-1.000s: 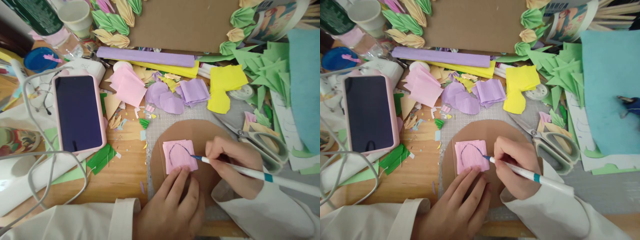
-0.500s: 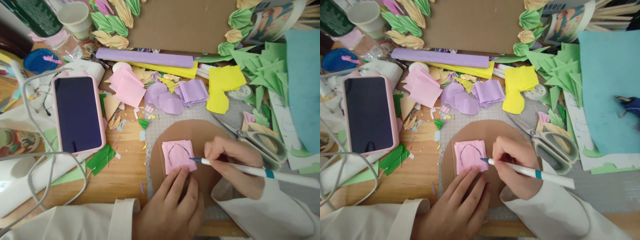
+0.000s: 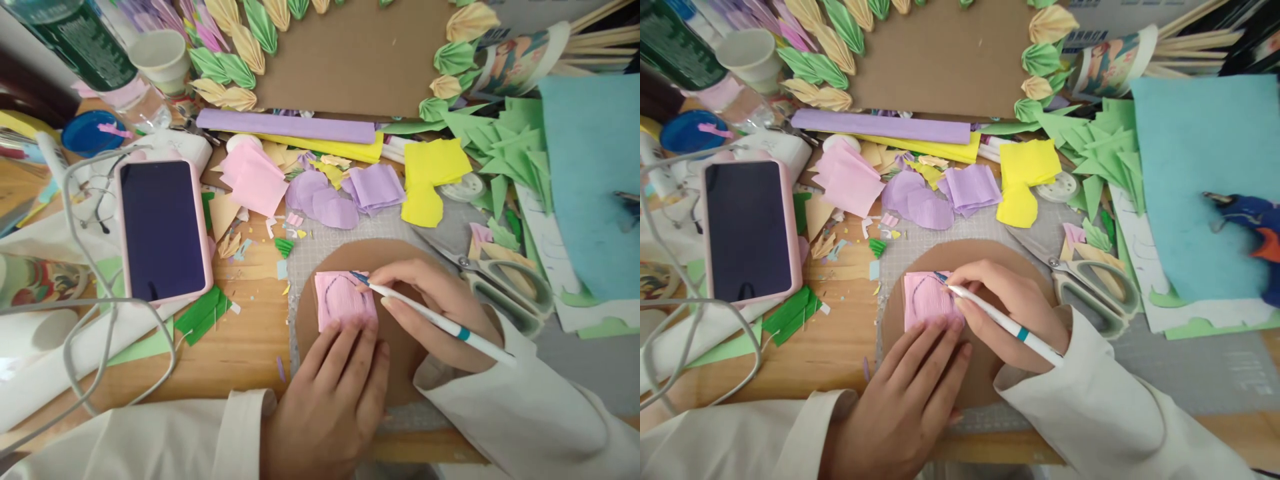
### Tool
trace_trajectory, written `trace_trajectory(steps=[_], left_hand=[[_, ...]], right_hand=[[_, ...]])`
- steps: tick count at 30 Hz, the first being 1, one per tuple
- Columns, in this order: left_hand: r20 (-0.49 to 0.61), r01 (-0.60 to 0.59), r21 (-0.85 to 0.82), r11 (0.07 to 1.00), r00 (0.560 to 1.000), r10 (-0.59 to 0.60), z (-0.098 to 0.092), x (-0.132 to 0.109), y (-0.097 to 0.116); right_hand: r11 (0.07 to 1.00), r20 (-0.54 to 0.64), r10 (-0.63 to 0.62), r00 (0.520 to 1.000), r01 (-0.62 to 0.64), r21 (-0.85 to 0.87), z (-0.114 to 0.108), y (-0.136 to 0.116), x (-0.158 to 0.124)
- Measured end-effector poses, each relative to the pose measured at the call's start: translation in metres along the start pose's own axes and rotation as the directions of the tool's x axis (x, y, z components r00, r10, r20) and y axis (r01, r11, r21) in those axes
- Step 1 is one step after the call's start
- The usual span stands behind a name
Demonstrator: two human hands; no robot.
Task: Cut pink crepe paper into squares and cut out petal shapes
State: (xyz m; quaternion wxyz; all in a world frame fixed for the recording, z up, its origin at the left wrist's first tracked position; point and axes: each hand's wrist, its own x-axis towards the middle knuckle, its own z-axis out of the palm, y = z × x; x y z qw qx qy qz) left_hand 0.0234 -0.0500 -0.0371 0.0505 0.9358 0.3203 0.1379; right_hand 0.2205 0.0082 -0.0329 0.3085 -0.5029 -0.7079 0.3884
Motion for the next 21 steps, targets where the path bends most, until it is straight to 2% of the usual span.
trace_trajectory(steps=[4, 7, 13, 18, 21], left_hand=[[-0.002, 0.005, 0.007, 1.0, 1.0, -0.005, 0.001, 0.001, 0.0], [0.006, 0.006, 0.013, 1.0, 1.0, -0.006, 0.001, 0.0, 0.0], [0.005, 0.0, 0.009, 1.0, 1.0, 0.0, 0.002, 0.0, 0.001], [-0.005, 0.016, 0.0, 1.0, 1.0, -0.016, 0.002, 0.0, 0.001], [0.001, 0.02, 0.001, 1.0, 1.0, -0.02, 0.002, 0.0, 0.001]], right_hand=[[0.976, -0.144, 0.104, 0.984, -0.073, 0.205, 0.005, -0.005, 0.001], [0.944, -0.186, 0.191, 0.964, -0.129, 0.303, 0.011, -0.008, 0.0], [0.989, -0.295, 0.106, 0.95, -0.069, 0.134, 0.02, -0.008, -0.003], [0.999, -0.307, 0.03, 0.951, -0.038, -0.021, 0.018, -0.006, -0.002], [0.999, -0.25, -0.034, 0.968, 0.022, -0.048, 0.015, -0.005, -0.001]])
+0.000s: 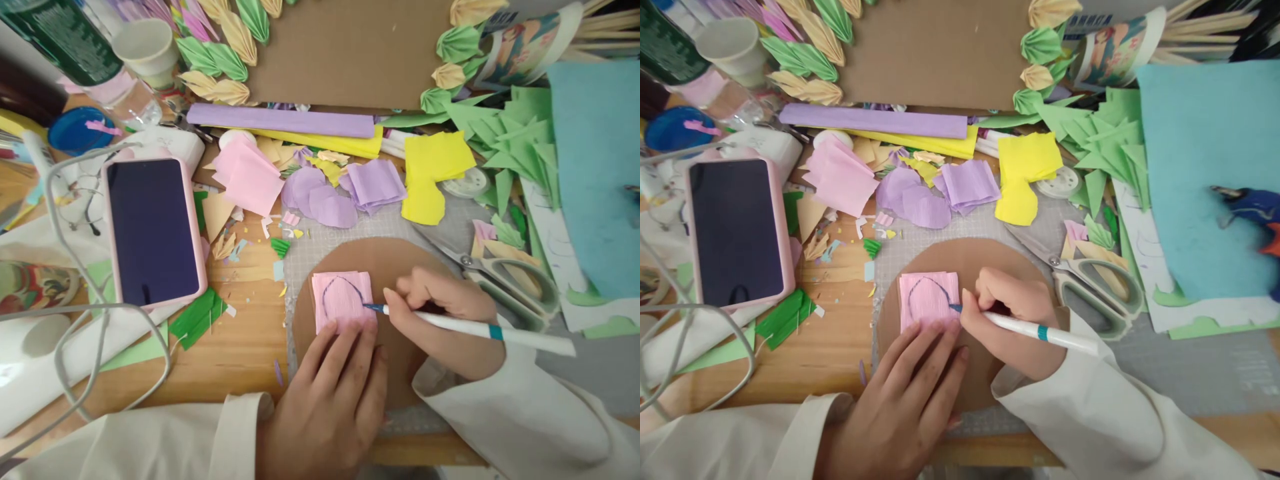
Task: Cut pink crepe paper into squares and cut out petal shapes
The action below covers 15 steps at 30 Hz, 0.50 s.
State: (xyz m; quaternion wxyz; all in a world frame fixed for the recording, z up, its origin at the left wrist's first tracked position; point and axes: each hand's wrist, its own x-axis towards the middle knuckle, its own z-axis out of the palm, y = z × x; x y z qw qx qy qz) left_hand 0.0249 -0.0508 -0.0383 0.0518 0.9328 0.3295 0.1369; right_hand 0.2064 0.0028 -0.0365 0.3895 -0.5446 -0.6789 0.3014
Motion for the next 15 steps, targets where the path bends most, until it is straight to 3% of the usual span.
trace_trajectory(steps=[7, 11, 15], left_hand=[[0.003, 0.005, -0.005, 1.0, 1.0, -0.005, -0.0004, 0.0015, -0.001], [-0.005, -0.009, -0.004, 1.0, 1.0, 0.009, -0.0001, 0.0019, -0.001], [-0.003, -0.008, 0.001, 1.0, 1.0, 0.008, 0.0007, 0.0009, -0.0008]], right_hand=[[0.999, -0.018, 0.031, 0.999, -0.031, 0.012, -0.0015, -0.0015, 0.0023], [0.999, 0.104, 0.033, 0.994, -0.037, 0.03, -0.003, -0.0007, 0.0017], [0.997, 0.053, 0.064, 0.997, -0.066, 0.038, -0.004, 0.0004, 0.0016]])
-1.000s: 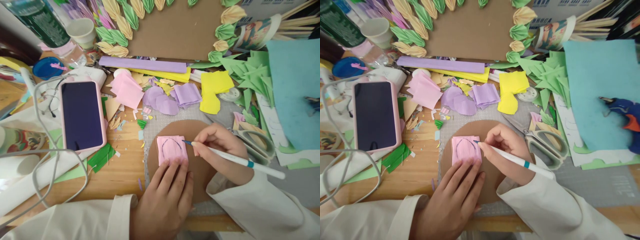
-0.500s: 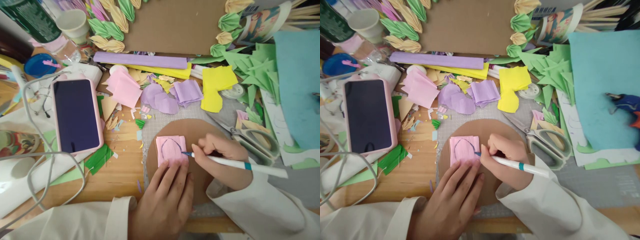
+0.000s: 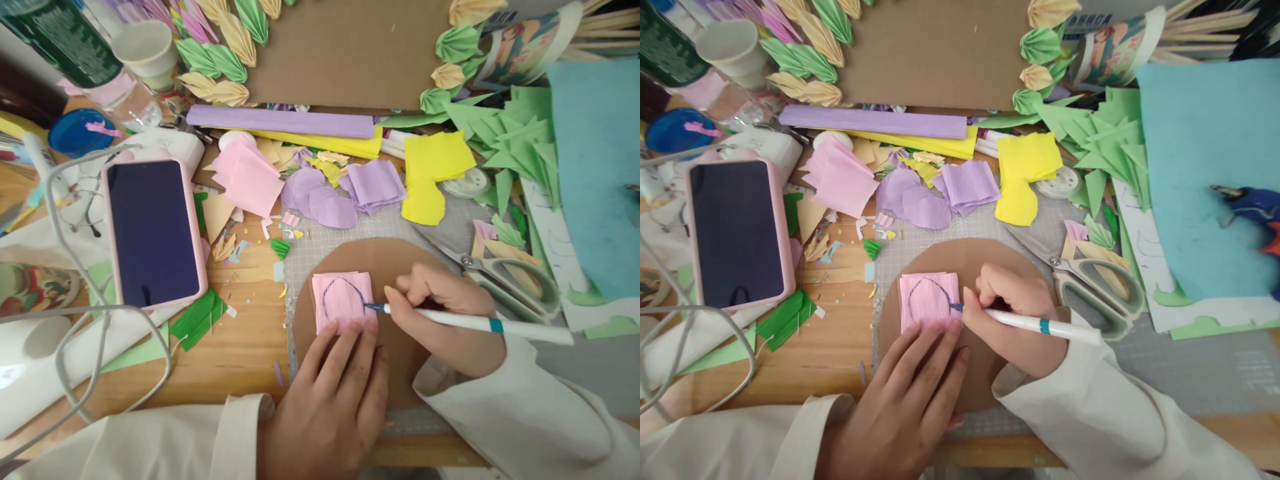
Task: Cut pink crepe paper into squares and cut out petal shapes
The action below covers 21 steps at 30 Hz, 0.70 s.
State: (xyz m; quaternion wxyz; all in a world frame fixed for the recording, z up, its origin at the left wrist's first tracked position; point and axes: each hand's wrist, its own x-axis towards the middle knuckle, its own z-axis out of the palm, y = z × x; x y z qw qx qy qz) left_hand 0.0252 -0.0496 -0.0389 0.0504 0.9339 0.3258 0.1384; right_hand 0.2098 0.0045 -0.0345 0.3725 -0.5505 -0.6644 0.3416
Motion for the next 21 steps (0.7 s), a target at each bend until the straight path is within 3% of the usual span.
trace_trajectory(steps=[6, 10, 14, 17, 21], left_hand=[[0.002, -0.015, -0.004, 1.0, 1.0, 0.015, 0.0009, -0.0001, -0.0006], [0.003, -0.012, 0.001, 1.0, 1.0, 0.012, -0.0002, 0.0007, -0.0017], [0.04, -0.049, -0.021, 0.999, 0.998, 0.05, -0.0019, 0.0001, -0.0041], [0.02, -0.072, -0.029, 0.997, 0.997, 0.072, -0.0032, -0.0001, -0.005], [0.031, -0.1, -0.034, 0.994, 0.994, 0.101, -0.0032, 0.001, -0.0049]], right_hand=[[0.999, 0.117, -0.033, 0.993, 0.03, 0.026, -0.0014, -0.0017, 0.0016], [0.973, 0.05, 0.033, 0.998, -0.043, 0.229, -0.0018, 0.0006, 0.0036], [0.934, 0.166, 0.009, 0.986, -0.068, 0.351, -0.0034, -0.0003, 0.0057], [0.952, 0.241, 0.009, 0.971, -0.081, 0.294, -0.0028, -0.004, 0.0066], [0.982, 0.225, 0.036, 0.974, -0.077, 0.173, -0.0016, -0.0076, 0.0059]])
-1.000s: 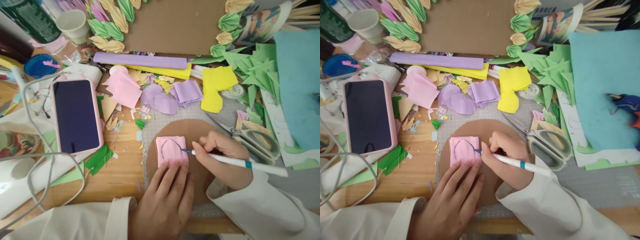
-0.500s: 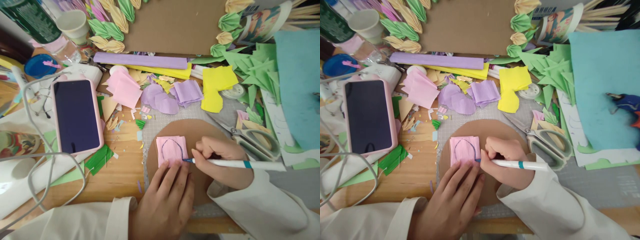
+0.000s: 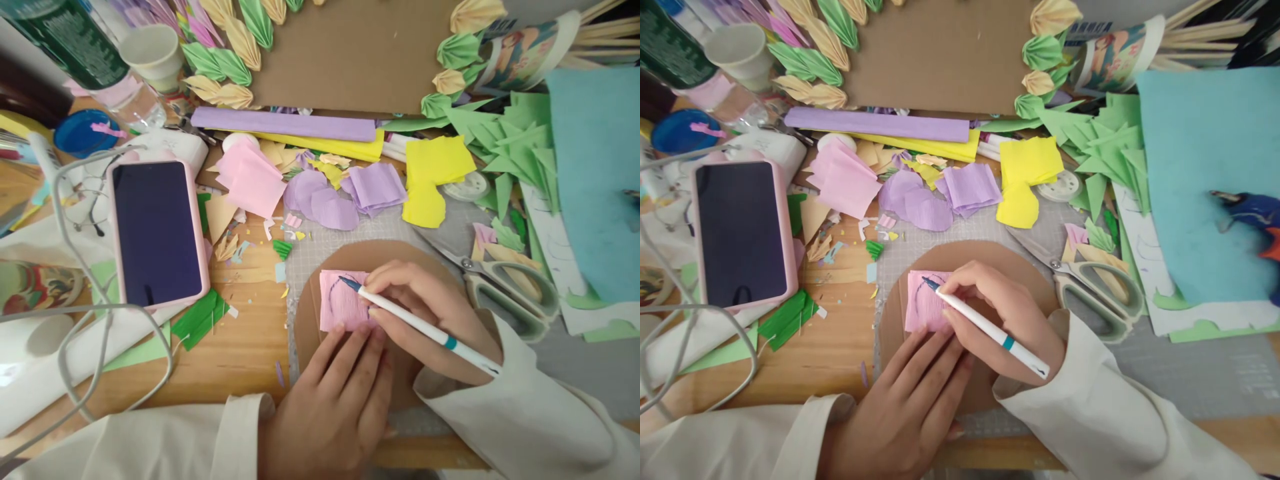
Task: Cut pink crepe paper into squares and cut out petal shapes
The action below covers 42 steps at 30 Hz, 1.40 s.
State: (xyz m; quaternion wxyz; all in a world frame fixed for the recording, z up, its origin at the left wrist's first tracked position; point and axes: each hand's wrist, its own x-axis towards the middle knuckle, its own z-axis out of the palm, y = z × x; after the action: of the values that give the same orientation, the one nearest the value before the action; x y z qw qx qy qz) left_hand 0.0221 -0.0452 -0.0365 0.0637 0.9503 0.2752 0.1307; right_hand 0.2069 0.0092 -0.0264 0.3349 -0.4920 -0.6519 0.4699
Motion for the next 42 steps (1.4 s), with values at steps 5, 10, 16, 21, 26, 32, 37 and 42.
trace_trajectory(steps=[5, 10, 16, 21, 26, 32, 37, 42], left_hand=[[0.011, 0.008, 0.019, 1.0, 1.0, -0.008, 0.0034, 0.0001, 0.0007], [0.022, 0.012, 0.003, 1.0, 1.0, -0.012, 0.0065, -0.0012, 0.0028], [0.028, 0.013, -0.003, 1.0, 1.0, -0.013, 0.0056, -0.0014, 0.0035], [0.048, 0.009, -0.006, 1.0, 0.999, -0.009, 0.0053, -0.0021, 0.0037], [0.049, -0.001, -0.004, 1.0, 0.999, 0.001, 0.005, -0.0022, 0.0035], [0.043, 0.034, 0.008, 0.999, 0.998, -0.035, 0.0046, -0.0018, 0.0035], [0.044, 0.034, 0.006, 0.999, 0.998, -0.034, 0.0054, -0.0015, 0.0035], [0.051, 0.025, 0.002, 1.0, 0.998, -0.025, 0.006, -0.0025, 0.0038]], right_hand=[[1.0, 0.047, -0.023, 0.999, 0.023, 0.014, -0.0013, 0.0007, -0.0074], [0.997, 0.103, -0.026, 0.994, 0.032, -0.063, 0.0022, 0.0031, -0.0105], [0.993, 0.072, -0.03, 0.997, 0.037, -0.108, 0.0074, 0.0036, -0.0081], [0.992, 0.138, -0.013, 0.99, 0.029, -0.119, 0.0059, 0.0027, -0.0082], [0.989, 0.098, -0.017, 0.995, 0.032, -0.147, 0.0063, 0.0041, -0.0083], [0.986, 0.11, -0.007, 0.994, 0.024, -0.162, 0.0066, 0.0042, -0.0089], [0.99, 0.113, -0.016, 0.993, 0.032, -0.136, 0.0056, 0.0043, -0.0095], [0.99, 0.132, -0.031, 0.991, 0.049, -0.135, 0.0053, 0.0046, -0.0097]])
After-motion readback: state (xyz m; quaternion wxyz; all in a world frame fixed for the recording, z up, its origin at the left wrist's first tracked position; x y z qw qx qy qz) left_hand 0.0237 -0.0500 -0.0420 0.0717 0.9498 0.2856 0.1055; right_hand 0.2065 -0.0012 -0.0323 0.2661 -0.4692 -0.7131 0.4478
